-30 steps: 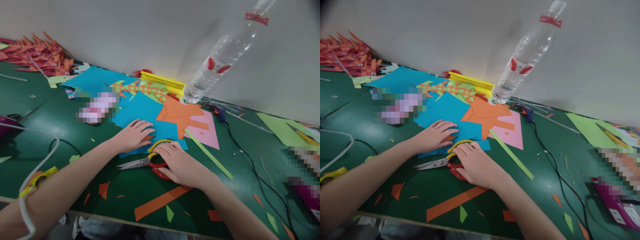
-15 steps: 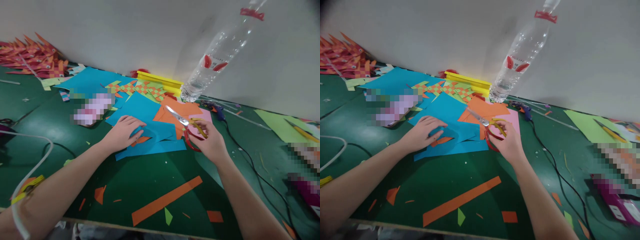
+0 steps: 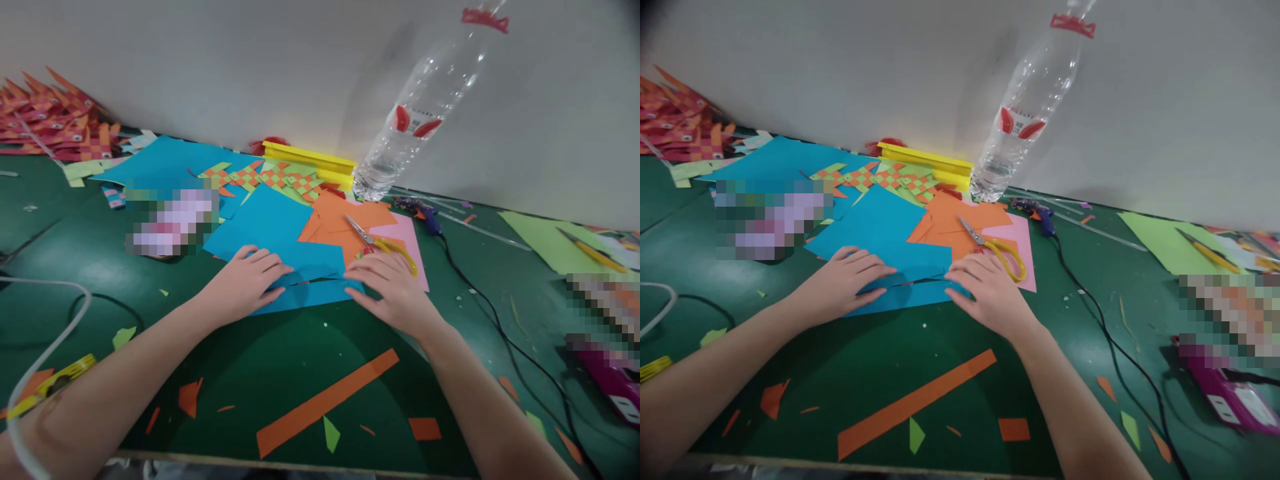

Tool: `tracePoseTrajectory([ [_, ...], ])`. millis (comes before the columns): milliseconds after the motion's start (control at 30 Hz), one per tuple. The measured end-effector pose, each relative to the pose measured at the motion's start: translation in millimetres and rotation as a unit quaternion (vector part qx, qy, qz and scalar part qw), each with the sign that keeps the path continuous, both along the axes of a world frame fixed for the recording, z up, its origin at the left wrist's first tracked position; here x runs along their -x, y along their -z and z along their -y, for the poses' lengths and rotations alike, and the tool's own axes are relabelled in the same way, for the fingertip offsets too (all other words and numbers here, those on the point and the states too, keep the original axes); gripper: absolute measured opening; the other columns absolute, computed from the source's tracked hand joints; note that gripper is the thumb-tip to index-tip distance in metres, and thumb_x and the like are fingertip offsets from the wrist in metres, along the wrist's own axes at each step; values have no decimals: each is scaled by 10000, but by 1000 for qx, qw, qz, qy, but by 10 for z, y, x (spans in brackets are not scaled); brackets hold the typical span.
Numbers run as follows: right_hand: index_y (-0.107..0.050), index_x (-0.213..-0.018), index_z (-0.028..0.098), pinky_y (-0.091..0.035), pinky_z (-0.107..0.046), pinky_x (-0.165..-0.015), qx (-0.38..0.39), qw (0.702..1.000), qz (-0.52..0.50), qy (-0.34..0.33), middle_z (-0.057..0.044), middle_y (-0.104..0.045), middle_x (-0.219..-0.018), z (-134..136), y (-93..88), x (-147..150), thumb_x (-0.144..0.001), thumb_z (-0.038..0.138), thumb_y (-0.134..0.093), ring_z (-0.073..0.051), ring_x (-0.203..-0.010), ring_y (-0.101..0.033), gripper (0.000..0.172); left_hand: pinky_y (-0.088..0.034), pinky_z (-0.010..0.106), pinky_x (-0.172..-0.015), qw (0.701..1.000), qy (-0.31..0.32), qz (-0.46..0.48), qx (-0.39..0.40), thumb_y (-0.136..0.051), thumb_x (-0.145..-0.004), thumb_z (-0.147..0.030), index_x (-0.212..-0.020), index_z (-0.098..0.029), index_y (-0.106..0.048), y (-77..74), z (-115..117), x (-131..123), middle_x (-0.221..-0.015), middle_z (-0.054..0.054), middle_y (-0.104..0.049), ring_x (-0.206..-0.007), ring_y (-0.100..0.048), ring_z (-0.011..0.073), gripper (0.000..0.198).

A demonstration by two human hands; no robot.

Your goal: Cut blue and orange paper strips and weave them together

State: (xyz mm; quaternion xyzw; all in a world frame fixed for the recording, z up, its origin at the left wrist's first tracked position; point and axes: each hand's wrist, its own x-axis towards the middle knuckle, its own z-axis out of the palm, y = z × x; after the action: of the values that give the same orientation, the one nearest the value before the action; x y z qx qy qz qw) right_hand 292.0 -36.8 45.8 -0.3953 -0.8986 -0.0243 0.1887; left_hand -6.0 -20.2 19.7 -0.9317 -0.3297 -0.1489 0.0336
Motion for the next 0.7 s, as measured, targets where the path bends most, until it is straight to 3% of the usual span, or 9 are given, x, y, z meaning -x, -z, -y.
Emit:
tracePoseTrajectory([
  [67,-649,-1031,249,-437,-420,-887,30,998,20,-49,-55,-674,-1039,20,-17,20,-896,345,-573,-229,-1007,-589,183,-333,393,-924,1000,-12,9,-13,-381,-996,-253,-1154,-185,-595,-3,-10,0,-1070,73,-664,-995,-581,220,275],
  [167,-658,-1072,241,-447,-431,-881,46,996,38,-59,-67,-670,-1041,21,12,37,-899,377,-569,-236,-1014,-584,237,-343,392,-911,999,-11,23,-26,-369,-995,-203,-1128,-179,-607,-5,-8,-1,-1047,73,-666,-963,-586,211,273],
  [300,-648,-1120,215,-446,-428,-893,45,995,65,-58,-77,-670,-1073,10,87,80,-929,365,-524,-236,-1031,-582,272,-326,407,-943,999,34,19,1,-462,-973,-348,-1103,-192,-622,-17,34,-23,-1050,63,-655,-978,-575,220,259],
  [467,-652,-1112,204,-438,-415,-892,44,995,66,-68,-76,-673,-1072,11,116,114,-943,373,-503,-223,-1016,-589,282,-341,402,-924,998,50,-23,25,-534,-918,-481,-1142,-168,-632,-49,75,-65,-1081,83,-640,-1015,-559,252,396],
  [600,-702,-973,246,-439,-397,-859,17,996,62,-59,-38,-699,-982,-35,74,28,-955,326,-489,-196,-929,-599,228,-370,371,-862,997,58,-42,22,-493,-947,-451,-1145,-173,-642,-58,68,-71,-1029,76,-638,-965,-571,230,373],
  [700,-715,-838,247,-434,-416,-862,-30,996,83,-16,-33,-710,-905,-104,44,-93,-940,284,-507,-209,-897,-603,235,-381,370,-834,997,63,-55,6,-473,-959,-438,-1193,-162,-621,-61,68,-80,-1033,83,-640,-948,-580,232,391],
])
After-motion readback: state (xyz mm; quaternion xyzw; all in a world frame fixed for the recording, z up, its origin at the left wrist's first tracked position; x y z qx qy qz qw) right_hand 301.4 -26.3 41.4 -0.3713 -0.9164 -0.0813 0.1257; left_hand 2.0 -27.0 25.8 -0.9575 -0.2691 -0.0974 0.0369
